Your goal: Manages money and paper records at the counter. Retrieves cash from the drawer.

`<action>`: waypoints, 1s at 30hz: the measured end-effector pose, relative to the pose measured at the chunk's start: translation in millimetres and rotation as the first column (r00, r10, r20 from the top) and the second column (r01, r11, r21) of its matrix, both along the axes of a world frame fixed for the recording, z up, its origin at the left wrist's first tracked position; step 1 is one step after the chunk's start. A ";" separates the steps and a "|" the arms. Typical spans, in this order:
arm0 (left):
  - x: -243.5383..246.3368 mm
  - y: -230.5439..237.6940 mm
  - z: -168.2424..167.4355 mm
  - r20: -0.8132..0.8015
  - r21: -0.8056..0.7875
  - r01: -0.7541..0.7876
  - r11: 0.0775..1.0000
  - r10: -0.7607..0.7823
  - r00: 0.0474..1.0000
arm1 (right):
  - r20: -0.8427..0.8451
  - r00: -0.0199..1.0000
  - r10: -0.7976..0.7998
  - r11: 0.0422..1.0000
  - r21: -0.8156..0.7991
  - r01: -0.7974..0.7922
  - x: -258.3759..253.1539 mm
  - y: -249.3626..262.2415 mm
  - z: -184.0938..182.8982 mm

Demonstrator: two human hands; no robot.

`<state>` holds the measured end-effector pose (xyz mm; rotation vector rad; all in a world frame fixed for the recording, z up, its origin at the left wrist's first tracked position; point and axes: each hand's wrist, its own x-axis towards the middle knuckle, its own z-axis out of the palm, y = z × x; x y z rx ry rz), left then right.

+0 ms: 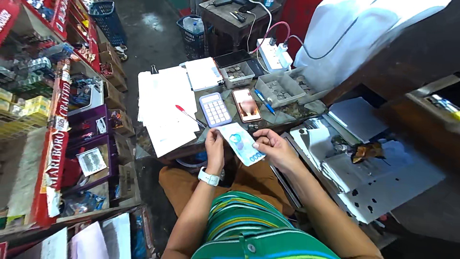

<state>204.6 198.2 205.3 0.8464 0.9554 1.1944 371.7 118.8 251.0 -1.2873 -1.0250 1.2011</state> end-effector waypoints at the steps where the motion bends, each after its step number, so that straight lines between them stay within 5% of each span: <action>1: -1.2 -0.8 6.5 0.129 -0.085 0.077 0.993 -0.066 0.990 | 0.060 0.998 -0.025 0.999 0.037 0.023 -6.9 -0.1 -4.0; 5: -8.7 -7.1 12.1 0.374 -0.128 0.265 0.956 -0.201 0.905 | 0.211 0.977 -0.040 0.997 0.073 0.026 -23.2 3.3 -21.7; 11: -17.1 -5.9 12.1 0.155 -0.057 0.165 0.985 -0.154 0.976 | 0.490 0.848 0.202 0.979 -0.111 -0.169 -15.3 12.6 -29.6; 16: -10.5 -13.4 13.2 0.161 -0.032 0.181 0.983 -0.173 0.972 | 0.286 0.958 0.021 0.988 0.138 -0.063 -17.9 19.5 -29.7; 19: -4.2 -20.0 14.9 0.191 -0.076 0.125 0.989 -0.109 0.975 | 0.303 0.951 -0.068 0.978 0.208 0.004 -26.4 20.0 -32.9; 30: -0.9 -31.2 25.1 0.270 -0.227 -0.082 0.970 0.143 0.952 | 0.374 0.927 -0.036 0.994 0.106 -0.004 -36.9 0.2 -31.1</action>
